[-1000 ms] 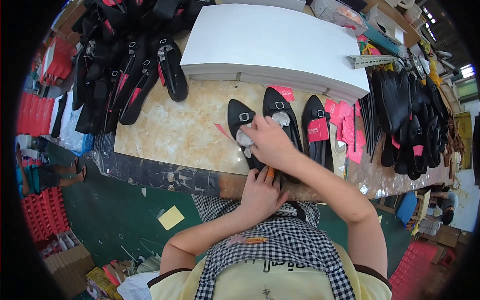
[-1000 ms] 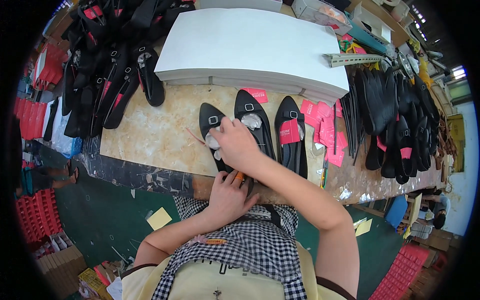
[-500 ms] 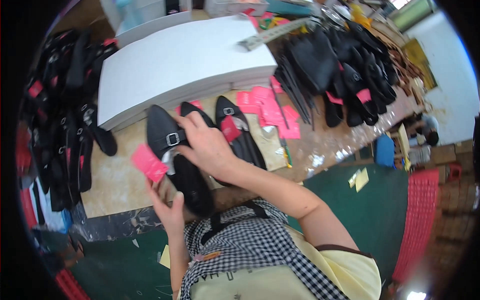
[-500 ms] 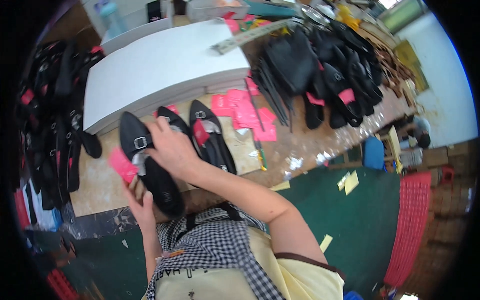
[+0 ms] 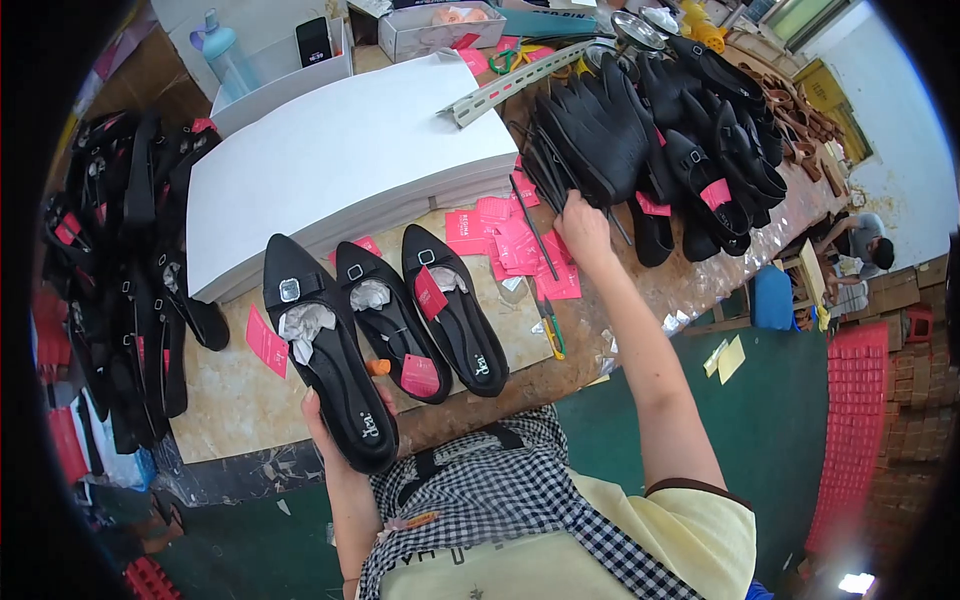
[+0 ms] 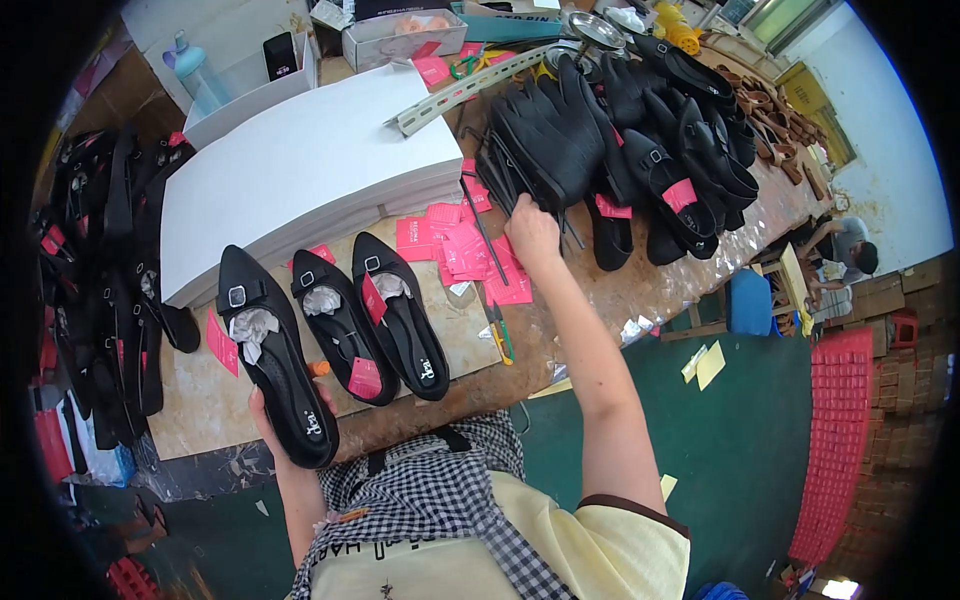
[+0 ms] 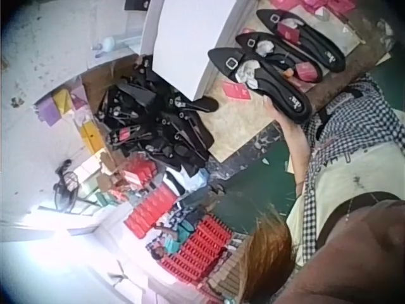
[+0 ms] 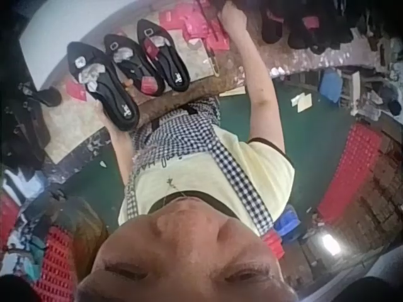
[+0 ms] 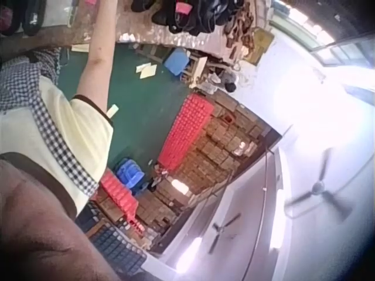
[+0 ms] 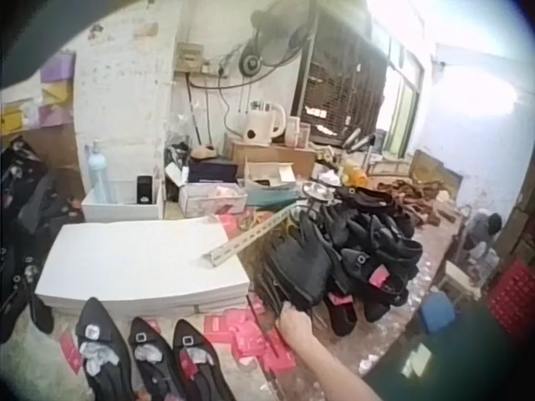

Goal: Clean and inspect shoes before packing them.

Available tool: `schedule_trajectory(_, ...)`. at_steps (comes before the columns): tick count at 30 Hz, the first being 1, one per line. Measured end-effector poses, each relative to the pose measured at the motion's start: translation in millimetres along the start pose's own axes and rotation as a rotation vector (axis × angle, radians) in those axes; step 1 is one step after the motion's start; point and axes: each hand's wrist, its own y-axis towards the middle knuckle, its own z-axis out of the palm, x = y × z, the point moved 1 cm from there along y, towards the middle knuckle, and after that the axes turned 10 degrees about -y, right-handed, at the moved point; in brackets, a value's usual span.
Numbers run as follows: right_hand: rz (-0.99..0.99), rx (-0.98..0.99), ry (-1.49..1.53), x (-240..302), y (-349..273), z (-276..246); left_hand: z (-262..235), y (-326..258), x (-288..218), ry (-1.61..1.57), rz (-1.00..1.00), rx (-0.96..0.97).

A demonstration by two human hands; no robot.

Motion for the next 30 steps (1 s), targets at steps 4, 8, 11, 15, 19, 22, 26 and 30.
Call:
schedule_trajectory(4, -0.011, 0.171, 0.554, -26, 28, -20, -15, -7, -6, -0.04, 0.03, -0.028)
schedule_trajectory(8, 0.167, 0.531, 1.147, -16, 32, -60, -25, -7, -12, -0.179, 0.082, 0.099)
schedule_trajectory(11, 0.044, 0.339, 1.22, -5, 29, -59, -21, -5, -11, -0.225, 0.074, 0.121)
schedule_trajectory(15, -0.302, 0.056, 1.081, 14, 20, -126, -16, -14, -14, -0.202, 0.132, 0.038)
schedule_trajectory(19, -0.806, -0.092, 0.156, 9, 4, -130, -23, -18, -17, -0.21, 0.149, -0.015)
schedule_trajectory(22, -1.118, -0.022, -0.126, 6, 3, -113, -23, -17, -16, -0.185, 0.122, -0.023)
schedule_trajectory(26, -1.377, -0.057, -0.345, 10, 13, -77, -12, -18, -10, -0.188, 0.102, 0.044)
schedule_trajectory(30, -1.127, -0.326, -0.306, 11, 1, -86, -11, -18, -11, -0.201, 0.122, 0.006)
